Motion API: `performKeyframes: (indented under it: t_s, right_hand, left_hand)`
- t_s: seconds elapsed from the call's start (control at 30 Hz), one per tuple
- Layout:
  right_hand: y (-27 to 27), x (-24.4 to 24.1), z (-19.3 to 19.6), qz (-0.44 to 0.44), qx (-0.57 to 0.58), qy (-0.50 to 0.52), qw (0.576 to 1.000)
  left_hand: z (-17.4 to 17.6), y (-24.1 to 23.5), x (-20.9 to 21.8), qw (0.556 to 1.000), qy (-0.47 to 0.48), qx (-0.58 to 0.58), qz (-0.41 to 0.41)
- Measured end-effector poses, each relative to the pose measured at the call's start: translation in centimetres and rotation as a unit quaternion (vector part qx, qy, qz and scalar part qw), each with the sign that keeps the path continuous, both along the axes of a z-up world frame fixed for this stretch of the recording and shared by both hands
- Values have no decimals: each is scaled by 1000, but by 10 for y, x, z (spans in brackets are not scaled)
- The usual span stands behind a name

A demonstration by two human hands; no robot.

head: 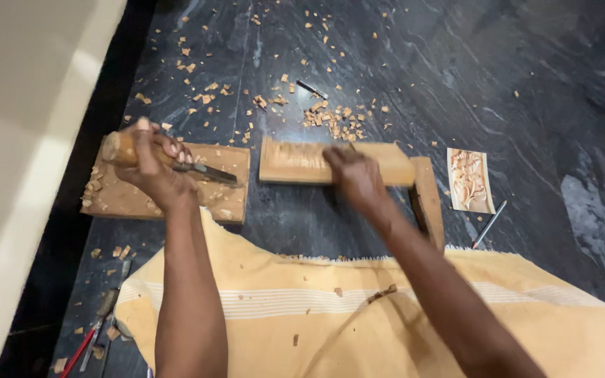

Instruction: The person is carving a design into a rectangular wooden block using a chisel and a wooden mallet. They repeatedly strike the chisel to remove wood shavings and refine the pattern on the block's surface.

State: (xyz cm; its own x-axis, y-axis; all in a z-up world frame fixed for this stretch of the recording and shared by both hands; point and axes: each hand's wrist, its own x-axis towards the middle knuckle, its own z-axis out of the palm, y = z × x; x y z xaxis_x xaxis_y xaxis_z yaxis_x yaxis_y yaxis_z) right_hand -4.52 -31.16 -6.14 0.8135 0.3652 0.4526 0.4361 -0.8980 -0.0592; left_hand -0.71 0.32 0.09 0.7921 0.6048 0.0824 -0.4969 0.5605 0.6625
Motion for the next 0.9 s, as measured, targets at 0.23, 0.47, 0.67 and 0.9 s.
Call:
performKeyframes:
  t_s: [0.23,0.47,0.67,0.9]
  right_hand:
    - [7,-85,-5,-8,-4,167,986]
    - [6,-33,10,-130,-48,340,930]
    - [25,-24,-8,-104,0,310,945]
    - [20,-24,-9,-58,9,332,942]
  left_hand:
    - [2,-4,3,1000,-3,0,-11]
    - [1,-6,2,1000,2,-8,-12]
    - [-1,-6,10,1000,17,-8,25]
    - [2,-24,8,1000,-1,-4,-20]
